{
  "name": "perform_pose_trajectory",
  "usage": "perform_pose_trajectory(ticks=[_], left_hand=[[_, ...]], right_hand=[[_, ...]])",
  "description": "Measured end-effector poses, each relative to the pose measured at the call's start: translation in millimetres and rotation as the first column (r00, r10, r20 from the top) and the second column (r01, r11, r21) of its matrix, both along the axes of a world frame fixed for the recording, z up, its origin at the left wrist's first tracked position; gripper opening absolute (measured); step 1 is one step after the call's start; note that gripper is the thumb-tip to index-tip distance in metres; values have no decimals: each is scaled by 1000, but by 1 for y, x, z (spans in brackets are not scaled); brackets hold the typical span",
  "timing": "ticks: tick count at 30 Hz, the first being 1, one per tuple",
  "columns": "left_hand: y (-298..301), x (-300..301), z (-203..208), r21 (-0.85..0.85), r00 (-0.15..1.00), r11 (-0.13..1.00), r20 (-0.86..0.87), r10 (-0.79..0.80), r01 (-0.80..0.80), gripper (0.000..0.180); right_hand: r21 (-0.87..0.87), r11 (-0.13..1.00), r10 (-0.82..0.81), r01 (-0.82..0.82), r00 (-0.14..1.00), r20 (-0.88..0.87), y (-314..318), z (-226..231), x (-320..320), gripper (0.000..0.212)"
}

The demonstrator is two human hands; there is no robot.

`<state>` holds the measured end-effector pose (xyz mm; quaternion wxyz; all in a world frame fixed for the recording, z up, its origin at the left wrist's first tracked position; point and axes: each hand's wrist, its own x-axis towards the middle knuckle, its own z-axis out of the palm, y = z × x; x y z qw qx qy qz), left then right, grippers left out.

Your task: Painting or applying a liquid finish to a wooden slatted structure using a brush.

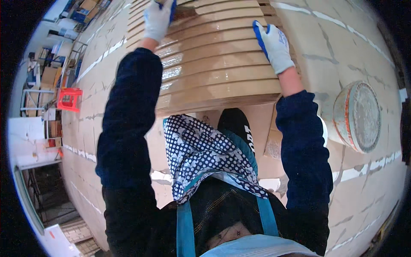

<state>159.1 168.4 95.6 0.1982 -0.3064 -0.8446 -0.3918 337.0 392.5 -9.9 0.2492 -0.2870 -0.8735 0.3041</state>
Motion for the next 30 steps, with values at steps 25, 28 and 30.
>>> perform_pose_trajectory(ticks=[25, 28, 30], left_hand=[[-117, 31, 3, -214, 901, 875, 73, -429, 434, 57], [-150, -58, -56, -27, 760, 776, -224, 610, -631, 54], [-145, -66, -85, -59, 799, 801, -139, 585, -596, 54]], right_hand=[[-521, 643, 609, -561, 788, -96, -134, 89, -4, 33], [-355, 583, 741, -731, 658, -137, -147, 100, -29, 30], [-357, 728, 613, -585, 789, -43, -135, 123, -67, 34]])
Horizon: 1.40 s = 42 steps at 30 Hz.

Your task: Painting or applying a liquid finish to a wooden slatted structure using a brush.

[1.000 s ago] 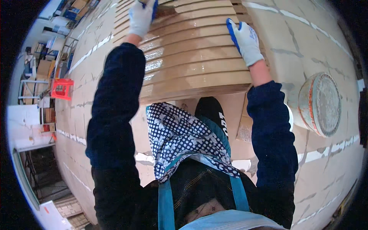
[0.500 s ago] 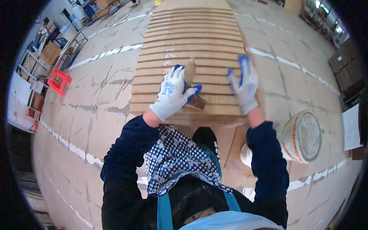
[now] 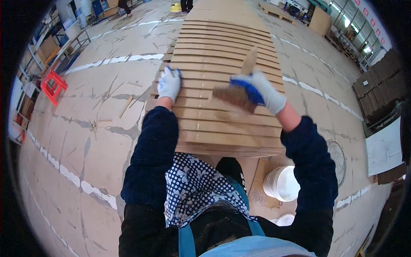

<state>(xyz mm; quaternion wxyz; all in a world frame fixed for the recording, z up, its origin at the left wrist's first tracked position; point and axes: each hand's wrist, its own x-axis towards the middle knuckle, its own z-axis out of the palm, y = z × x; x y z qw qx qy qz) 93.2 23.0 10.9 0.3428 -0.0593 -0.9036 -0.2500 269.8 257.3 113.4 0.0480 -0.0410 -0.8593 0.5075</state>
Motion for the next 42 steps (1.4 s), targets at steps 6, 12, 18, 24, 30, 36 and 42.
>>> perform_pose_trajectory(ticks=[6, 12, 18, 24, 30, 36, 42], left_hand=[[18, 10, -2, 123, 944, 982, 279, -174, 145, 54], [13, 11, 1, 172, 912, 974, 356, -202, 149, 61], [3, 8, -3, 118, 944, 986, 295, -147, 117, 45], [8, 4, -4, 159, 943, 976, 274, -188, 149, 44], [14, 0, -1, 198, 928, 958, 270, -257, 208, 49], [1, -7, -13, 188, 932, 962, 268, -245, 199, 55], [0, -13, -20, 164, 928, 959, 260, -268, 231, 59]], right_hand=[[488, 729, -179, 481, 821, -542, 45, 37, -148, 49], [587, 664, -175, 464, 859, -481, 32, 5, -189, 50], [514, 828, 34, 224, 895, -445, -24, -54, -52, 34], [372, 916, 222, -149, 961, -164, -85, -48, 87, 25], [600, 715, 81, 358, 810, -580, -34, -35, -7, 12], [595, 776, 175, 209, 835, -522, -71, -65, 31, 14], [544, 831, 340, -116, 880, -332, -116, -46, 114, 13]])
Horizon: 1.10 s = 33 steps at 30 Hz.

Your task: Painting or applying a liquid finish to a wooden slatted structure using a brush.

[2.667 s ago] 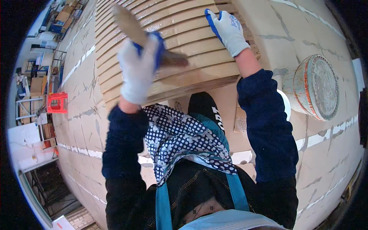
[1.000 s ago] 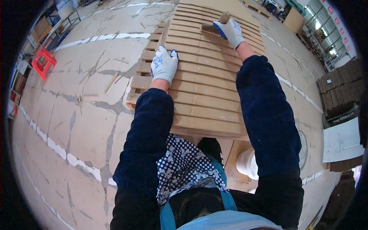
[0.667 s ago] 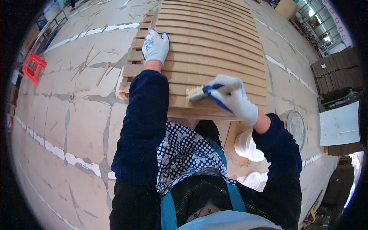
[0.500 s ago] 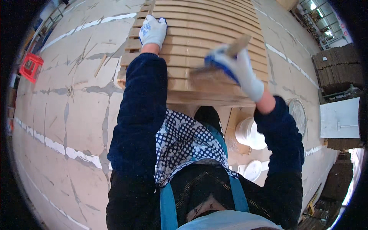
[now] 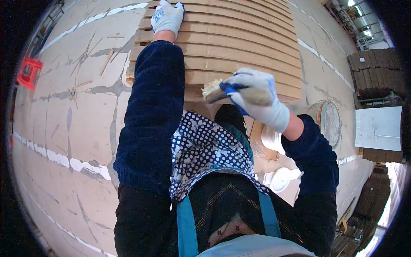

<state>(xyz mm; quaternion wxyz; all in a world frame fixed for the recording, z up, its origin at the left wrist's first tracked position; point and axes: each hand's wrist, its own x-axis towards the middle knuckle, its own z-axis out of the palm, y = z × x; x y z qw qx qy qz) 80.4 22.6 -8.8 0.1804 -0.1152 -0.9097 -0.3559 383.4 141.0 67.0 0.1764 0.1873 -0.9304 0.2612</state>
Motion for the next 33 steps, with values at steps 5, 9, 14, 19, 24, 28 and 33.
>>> perform_pose_trajectory(ticks=[5, 9, 14, 19, 24, 28, 33], left_hand=[[3, -2, 0, 32, 996, 999, -86, -28, 30, 61], [7, -5, 1, 47, 997, 998, -63, -34, 37, 62], [3, -10, 5, -8, 1000, 1000, 12, -12, 12, 63], [2, -7, 4, 2, 999, 1000, 50, 4, -4, 64], [-5, -5, 1, -11, 1000, 1000, 5, 1, 0, 65], [2, 2, 11, -6, 1000, 1000, 5, -24, 24, 59], [2, -4, 10, -23, 1000, 999, -15, -26, 26, 57]], right_hand=[[96, 985, -123, 144, 971, -203, 15, 8, -44, 16], [164, 975, -117, 151, 972, -202, 8, -2, -26, 16], [11, 1000, 26, -25, 996, -82, 3, -33, 38, 27], [-16, 980, -197, 200, 949, -247, 13, -63, 59, 30], [-41, 989, -144, 140, 981, -133, 6, -72, 102, 38], [-4, 980, -197, 200, 964, -177, 32, -54, 107, 41], [-139, 875, -484, 464, 825, -292, 48, -78, 84, 35]])
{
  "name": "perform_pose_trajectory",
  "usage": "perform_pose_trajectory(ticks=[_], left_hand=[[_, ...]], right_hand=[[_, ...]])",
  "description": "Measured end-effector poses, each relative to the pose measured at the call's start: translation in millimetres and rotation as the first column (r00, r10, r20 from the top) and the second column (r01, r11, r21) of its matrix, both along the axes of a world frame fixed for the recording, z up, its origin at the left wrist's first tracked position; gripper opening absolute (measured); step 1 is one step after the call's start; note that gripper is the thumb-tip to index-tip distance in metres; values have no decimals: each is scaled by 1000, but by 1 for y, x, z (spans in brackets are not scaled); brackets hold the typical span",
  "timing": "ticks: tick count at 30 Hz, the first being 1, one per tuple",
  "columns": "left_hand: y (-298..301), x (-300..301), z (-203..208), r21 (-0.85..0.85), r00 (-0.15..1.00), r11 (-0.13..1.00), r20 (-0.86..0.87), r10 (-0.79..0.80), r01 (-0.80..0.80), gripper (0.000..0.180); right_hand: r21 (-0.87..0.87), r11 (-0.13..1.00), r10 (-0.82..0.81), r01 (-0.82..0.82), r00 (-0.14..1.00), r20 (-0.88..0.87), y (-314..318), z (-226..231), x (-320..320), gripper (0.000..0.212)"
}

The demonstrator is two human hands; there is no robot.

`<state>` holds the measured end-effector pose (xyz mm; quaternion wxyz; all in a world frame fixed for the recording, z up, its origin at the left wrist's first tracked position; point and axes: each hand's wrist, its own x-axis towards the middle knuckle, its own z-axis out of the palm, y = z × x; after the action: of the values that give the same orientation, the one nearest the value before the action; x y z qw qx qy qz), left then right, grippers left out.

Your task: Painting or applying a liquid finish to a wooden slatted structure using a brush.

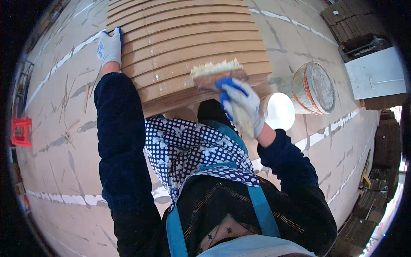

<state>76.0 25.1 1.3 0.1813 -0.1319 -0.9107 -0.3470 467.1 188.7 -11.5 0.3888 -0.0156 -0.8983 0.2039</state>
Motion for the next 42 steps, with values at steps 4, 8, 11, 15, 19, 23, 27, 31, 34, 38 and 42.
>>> perform_pose_trajectory(ticks=[4, 8, 11, 15, 19, 23, 27, 31, 34, 38, 42], left_hand=[[-1, -3, -6, 26, 1000, 1000, -13, 9, -9, 53], [1, -2, -3, 31, 999, 999, 38, -26, 25, 52], [3, -4, -2, 33, 998, 999, -54, -33, 35, 53], [-2, -2, -6, 63, 1000, 998, 2, -26, 26, 51], [-1, 6, -3, 58, 1000, 998, 18, -18, 17, 49], [-5, 12, 3, 52, 999, 999, 31, 15, -16, 51], [-8, 9, -2, 26, 997, 998, 50, 51, -53, 55], [10, 16, 6, 28, 997, 999, 68, 29, -31, 60], [9, 15, 4, 41, 997, 999, 72, 26, -29, 63], [-3, 13, 4, 3, 997, 998, 44, 59, -59, 64], [-4, 16, 3, -13, 994, 995, 47, 101, -101, 65]], right_hand=[[-86, 989, 131, -118, 977, 171, -20, -3, 45, 33], [-138, 972, 213, -189, 959, 188, -16, 27, 44, 39], [-132, 979, 161, -158, 987, 20, 12, 46, 1, 43], [-588, 800, 95, -117, 993, -68, 33, 40, -25, 42], [-641, 767, 253, -8, 922, 292, 70, 54, -16, 42], [-638, 748, 447, -182, 850, 281, 89, 94, -65, 40], [-281, 850, 461, -445, 887, -11, 123, 125, -199, 33], [-420, 883, 290, -209, 947, 137, 141, 127, -304, 28], [397, 917, -88, 25, 986, 142, 134, 112, -316, 26], [518, 853, 158, -54, 975, -158, 101, 64, -258, 27], [255, 928, 267, -271, 962, 50, 72, 75, -203, 26]])
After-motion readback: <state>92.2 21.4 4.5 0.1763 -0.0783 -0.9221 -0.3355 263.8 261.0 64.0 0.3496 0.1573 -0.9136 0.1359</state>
